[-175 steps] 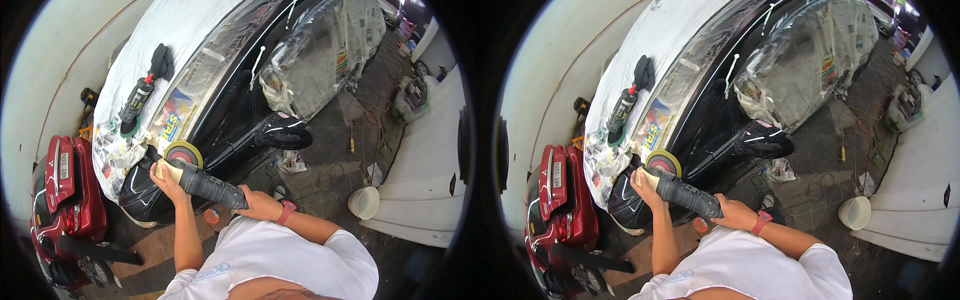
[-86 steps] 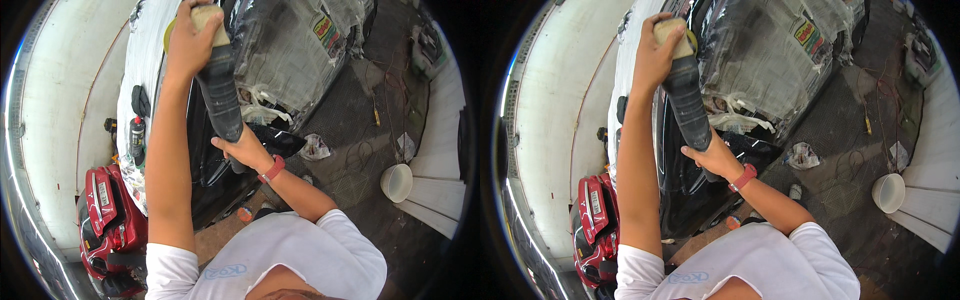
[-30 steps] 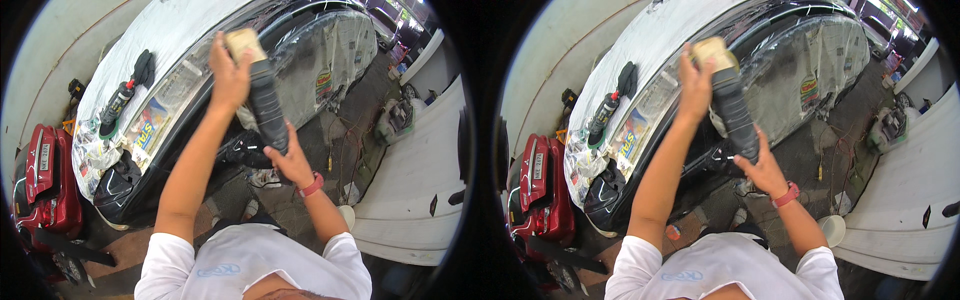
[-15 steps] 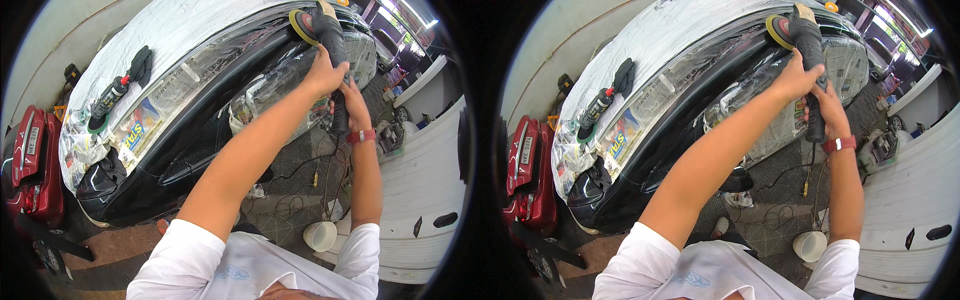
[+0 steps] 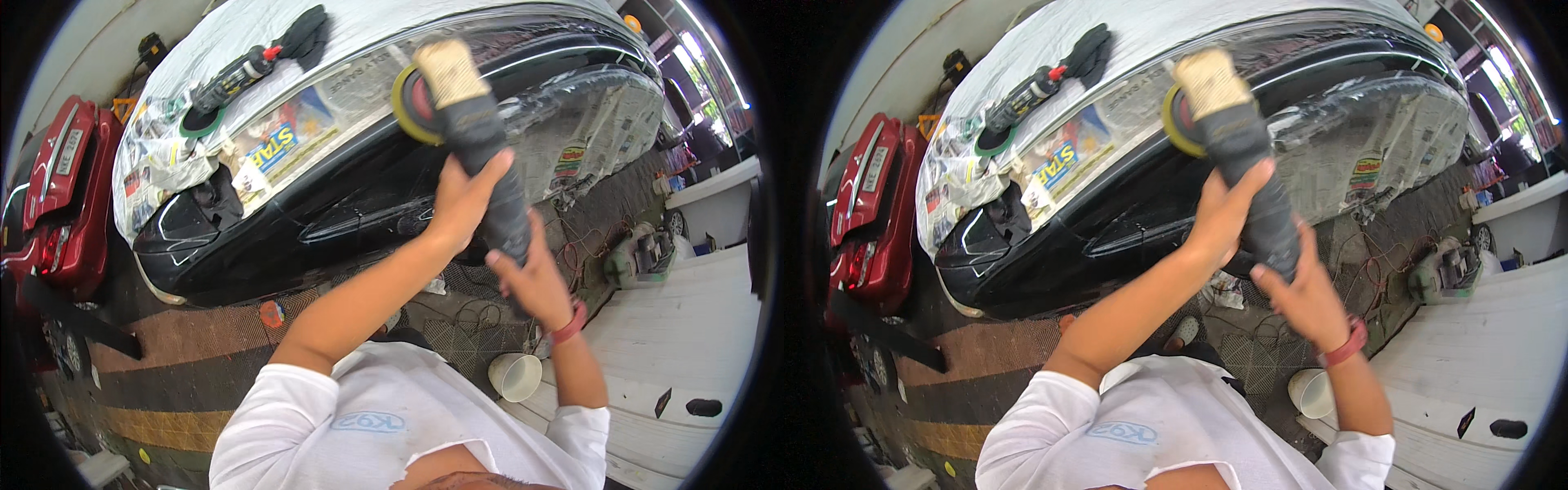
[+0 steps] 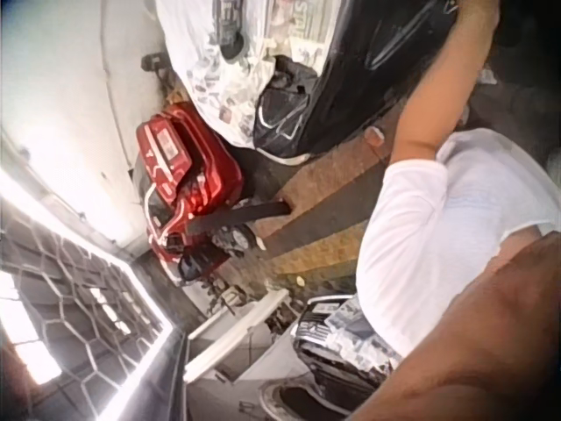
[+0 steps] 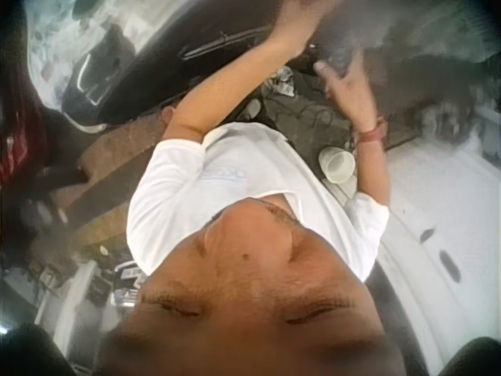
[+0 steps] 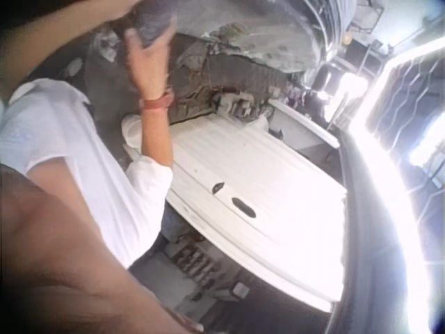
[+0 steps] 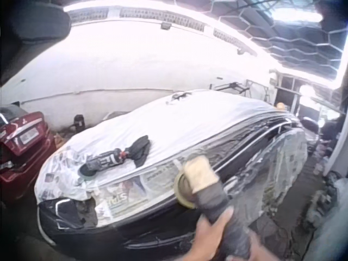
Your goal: The person applies a liquid from a bottle onto the hood of a black car and then uses a rotary polisher to buff the surface. The person moves the polisher across the hood, which is partially covered with newspaper.
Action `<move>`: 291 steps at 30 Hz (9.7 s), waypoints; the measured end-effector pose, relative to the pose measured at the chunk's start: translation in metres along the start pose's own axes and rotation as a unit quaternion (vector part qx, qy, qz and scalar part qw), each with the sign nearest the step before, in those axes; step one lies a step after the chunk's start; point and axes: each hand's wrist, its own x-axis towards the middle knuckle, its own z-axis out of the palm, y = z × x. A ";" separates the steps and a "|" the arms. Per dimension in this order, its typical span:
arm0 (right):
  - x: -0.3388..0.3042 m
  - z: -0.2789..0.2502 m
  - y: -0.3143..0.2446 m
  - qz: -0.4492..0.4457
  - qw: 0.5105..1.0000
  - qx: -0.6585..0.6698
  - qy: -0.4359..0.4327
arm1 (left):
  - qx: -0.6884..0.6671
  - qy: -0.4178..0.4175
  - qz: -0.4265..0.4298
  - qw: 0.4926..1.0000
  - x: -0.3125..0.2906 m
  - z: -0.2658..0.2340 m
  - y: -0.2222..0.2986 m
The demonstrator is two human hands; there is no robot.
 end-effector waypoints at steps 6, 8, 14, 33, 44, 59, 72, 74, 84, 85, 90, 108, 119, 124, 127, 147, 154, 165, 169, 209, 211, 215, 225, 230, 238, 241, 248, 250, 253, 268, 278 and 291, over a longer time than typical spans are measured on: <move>-0.031 0.134 0.048 -0.155 0.982 -0.079 -0.075 | 0.008 0.107 -0.056 0.993 -0.114 -0.140 0.014; -0.032 0.173 0.054 -0.165 0.978 -0.080 -0.100 | 0.017 0.132 -0.063 0.989 -0.139 -0.183 0.022; -0.016 0.206 0.059 -0.161 0.961 -0.089 -0.208 | 0.028 0.192 -0.016 0.981 -0.166 -0.232 0.032; 0.093 -0.096 0.045 -0.125 0.950 0.250 0.140 | 0.226 -0.188 0.087 0.952 0.164 0.140 -0.051; 0.109 -0.074 0.052 -0.139 0.918 0.335 0.158 | 0.254 -0.219 -0.019 0.942 0.164 0.153 -0.041; 0.005 0.249 0.115 -0.172 0.963 0.204 -0.029 | 0.257 -0.021 -0.118 0.959 -0.086 -0.177 0.057; -0.007 0.406 0.207 -0.155 0.963 0.186 -0.118 | 0.262 0.080 -0.219 0.936 -0.198 -0.346 0.041; -0.004 0.411 0.214 -0.151 0.959 0.211 -0.116 | 0.297 0.093 -0.189 0.931 -0.199 -0.341 0.028; 0.070 0.334 0.171 -0.157 0.921 0.349 -0.075 | 0.498 0.002 -0.036 0.866 -0.086 -0.207 0.037; 0.074 0.319 0.159 -0.156 0.918 0.358 -0.070 | 0.522 0.002 -0.022 0.852 -0.072 -0.183 0.041; 0.103 0.219 0.115 -0.186 0.888 0.419 -0.029 | 0.569 -0.064 -0.016 0.819 0.002 -0.061 0.039; 0.180 -0.033 0.042 -0.203 0.807 0.553 0.041 | 0.586 -0.156 -0.004 0.796 0.166 0.186 0.006; 0.087 0.068 0.111 -0.213 0.955 0.205 0.005 | 0.352 -0.007 -0.014 0.936 0.031 -0.003 0.007; 0.052 0.062 0.113 -0.172 0.969 0.082 -0.154 | 0.241 0.132 0.029 0.961 -0.044 -0.053 -0.007; 0.046 0.043 0.110 -0.200 0.954 0.035 -0.219 | 0.201 0.193 0.048 0.959 -0.063 -0.053 -0.013; 0.147 -0.374 0.139 -0.236 0.931 0.249 -0.120 | 0.143 -0.068 0.089 0.983 0.189 0.314 -0.161; 0.194 -0.532 0.176 -0.197 0.934 0.295 -0.028 | 0.207 -0.103 0.075 0.970 0.302 0.465 -0.254; 0.232 -0.605 0.140 -0.215 0.932 0.290 -0.021 | 0.105 -0.110 0.049 0.987 0.372 0.541 -0.263; 0.221 -0.563 0.122 -0.225 0.922 0.289 -0.122 | 0.082 -0.051 0.104 0.990 0.338 0.487 -0.227; 0.363 -0.512 0.238 -0.303 0.831 0.455 -0.103 | 0.436 -0.016 0.137 0.889 0.385 0.507 -0.301; 0.377 -0.540 0.244 -0.304 0.813 0.491 -0.070 | 0.448 -0.055 0.147 0.880 0.421 0.535 -0.324; 0.399 -0.617 0.253 -0.255 0.813 0.523 -0.015 | 0.440 -0.092 0.096 0.888 0.468 0.616 -0.368; 0.364 -0.730 0.223 -0.261 0.851 0.453 -0.058 | 0.309 -0.077 0.067 0.946 0.491 0.670 -0.367; 0.321 -0.678 0.208 -0.235 0.863 0.399 -0.204 | 0.221 -0.022 0.116 0.968 0.410 0.582 -0.320; 0.284 -0.569 0.156 -0.265 0.834 0.252 -0.413 | 0.087 0.127 0.240 0.958 0.275 0.453 -0.232; 0.287 -0.554 0.133 -0.271 0.813 0.241 -0.455 | 0.100 0.141 0.242 0.955 0.268 0.420 -0.203; 0.284 -0.622 0.103 -0.242 0.797 0.284 -0.474 | 0.082 0.071 0.264 0.958 0.294 0.449 -0.191; 0.293 -0.656 0.124 -0.252 0.800 0.320 -0.441 | 0.096 0.053 0.238 0.965 0.324 0.485 -0.215; 0.307 -0.723 0.157 -0.251 0.814 0.346 -0.393 | 0.114 0.038 0.240 0.963 0.369 0.561 -0.269; 0.379 -1.077 0.330 -0.240 0.888 0.386 -0.074 | 0.012 -0.154 0.009 0.988 0.605 0.889 -0.584; 0.418 -1.138 0.313 -0.248 0.909 0.325 -0.079 | 0.015 -0.162 0.023 0.986 0.659 0.929 -0.596; 0.354 -0.892 0.235 -0.271 0.852 0.284 -0.346 | 0.131 0.028 0.230 0.964 0.443 0.688 -0.401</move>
